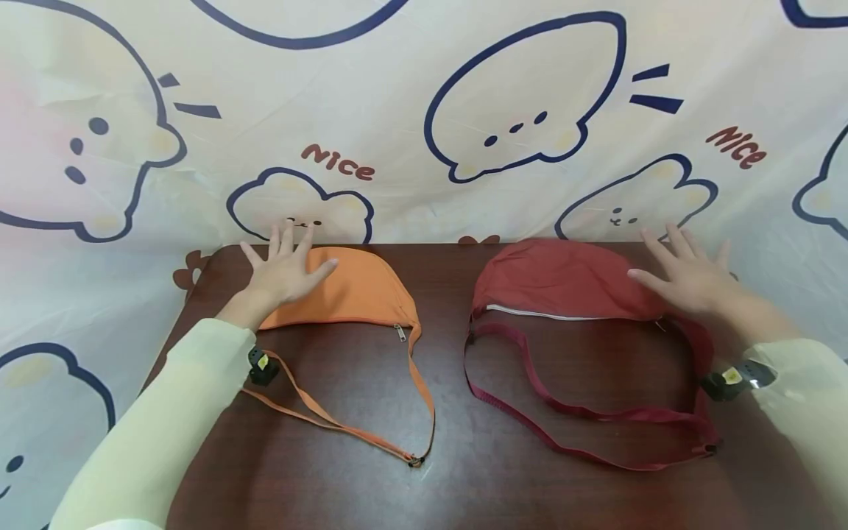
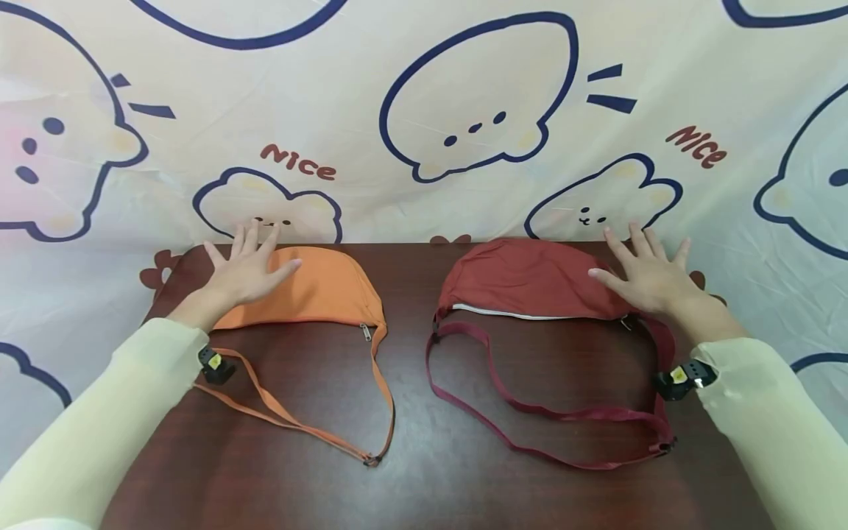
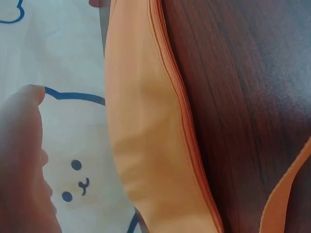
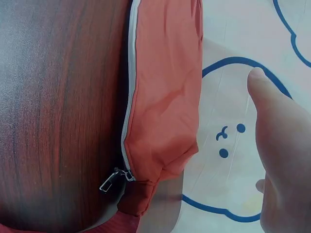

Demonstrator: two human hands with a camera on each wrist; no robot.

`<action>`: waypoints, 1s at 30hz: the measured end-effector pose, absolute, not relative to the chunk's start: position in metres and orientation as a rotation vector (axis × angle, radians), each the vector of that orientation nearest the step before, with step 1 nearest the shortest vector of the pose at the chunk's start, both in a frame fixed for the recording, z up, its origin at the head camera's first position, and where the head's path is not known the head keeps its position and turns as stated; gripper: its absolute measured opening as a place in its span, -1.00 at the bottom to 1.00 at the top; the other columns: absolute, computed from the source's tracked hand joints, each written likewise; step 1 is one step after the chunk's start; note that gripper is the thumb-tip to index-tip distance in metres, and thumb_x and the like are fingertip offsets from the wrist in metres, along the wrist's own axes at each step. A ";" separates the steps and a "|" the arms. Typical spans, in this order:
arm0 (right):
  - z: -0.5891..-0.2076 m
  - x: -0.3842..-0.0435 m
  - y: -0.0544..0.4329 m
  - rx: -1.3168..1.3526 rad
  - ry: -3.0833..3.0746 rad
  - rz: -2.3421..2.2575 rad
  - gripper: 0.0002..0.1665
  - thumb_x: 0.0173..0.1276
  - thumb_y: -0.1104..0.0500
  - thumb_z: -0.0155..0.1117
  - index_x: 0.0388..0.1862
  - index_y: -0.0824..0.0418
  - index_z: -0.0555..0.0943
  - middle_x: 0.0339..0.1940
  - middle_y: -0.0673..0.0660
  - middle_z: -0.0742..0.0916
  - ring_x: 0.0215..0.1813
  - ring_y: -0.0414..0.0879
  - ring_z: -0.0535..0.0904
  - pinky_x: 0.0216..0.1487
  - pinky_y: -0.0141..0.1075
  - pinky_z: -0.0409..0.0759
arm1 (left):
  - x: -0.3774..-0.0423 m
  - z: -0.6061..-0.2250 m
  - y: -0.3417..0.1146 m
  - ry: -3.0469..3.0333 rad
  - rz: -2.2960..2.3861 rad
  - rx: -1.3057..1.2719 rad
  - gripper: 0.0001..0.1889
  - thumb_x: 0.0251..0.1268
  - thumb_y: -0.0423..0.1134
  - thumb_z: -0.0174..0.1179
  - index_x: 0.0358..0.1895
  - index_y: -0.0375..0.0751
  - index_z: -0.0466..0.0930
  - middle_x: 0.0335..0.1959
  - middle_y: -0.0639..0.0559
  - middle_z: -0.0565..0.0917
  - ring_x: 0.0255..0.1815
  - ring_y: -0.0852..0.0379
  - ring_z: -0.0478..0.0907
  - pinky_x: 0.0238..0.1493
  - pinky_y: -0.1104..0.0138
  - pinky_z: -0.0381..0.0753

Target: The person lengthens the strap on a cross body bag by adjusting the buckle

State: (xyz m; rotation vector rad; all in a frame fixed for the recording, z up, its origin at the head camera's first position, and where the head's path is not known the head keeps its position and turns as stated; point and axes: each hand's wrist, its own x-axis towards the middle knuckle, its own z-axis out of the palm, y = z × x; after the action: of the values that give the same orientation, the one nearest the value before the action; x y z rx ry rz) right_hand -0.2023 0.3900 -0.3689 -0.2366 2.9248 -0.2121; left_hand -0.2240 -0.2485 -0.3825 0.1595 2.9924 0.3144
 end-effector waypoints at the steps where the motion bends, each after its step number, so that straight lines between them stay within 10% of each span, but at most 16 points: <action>1: -0.368 -0.202 0.389 -0.239 2.923 -0.215 0.09 0.50 -0.48 -0.18 0.69 0.06 -0.29 0.61 0.50 -0.22 0.58 0.45 -0.51 0.18 0.40 -0.84 | -0.223 -0.381 -0.248 2.997 0.313 0.170 0.09 0.33 0.61 -0.36 0.67 -0.13 -0.23 0.63 -0.36 -0.40 0.60 -0.38 -0.54 0.17 -0.50 -0.75; 13: -0.349 -0.186 0.337 -0.462 2.934 -0.177 0.09 0.49 -0.40 0.01 0.71 0.06 -0.18 0.65 0.45 -0.07 0.62 0.44 -0.32 0.33 0.48 -0.58 | -0.193 -0.369 -0.229 2.998 0.279 0.381 -0.01 0.50 0.41 -0.18 0.66 -0.22 -0.30 0.65 -0.33 -0.34 0.62 -0.27 -0.56 0.29 -0.40 -0.74; 30: -0.352 -0.156 0.252 -1.006 2.933 -0.330 -0.06 0.31 -0.13 0.47 0.57 0.10 0.33 0.50 0.22 0.47 0.53 0.19 0.31 0.43 0.22 0.29 | -0.142 -0.367 -0.197 2.963 0.484 0.638 -0.26 0.48 0.14 0.16 0.52 -0.27 0.29 0.53 -0.31 0.28 0.52 -0.33 0.21 0.43 -0.28 0.14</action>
State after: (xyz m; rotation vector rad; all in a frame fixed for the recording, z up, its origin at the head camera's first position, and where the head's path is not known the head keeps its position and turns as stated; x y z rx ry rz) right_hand -0.1556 0.2525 -0.3519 -1.0062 2.9334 -0.3304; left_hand -0.1419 -0.1971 -0.3667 0.6384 2.9629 0.4844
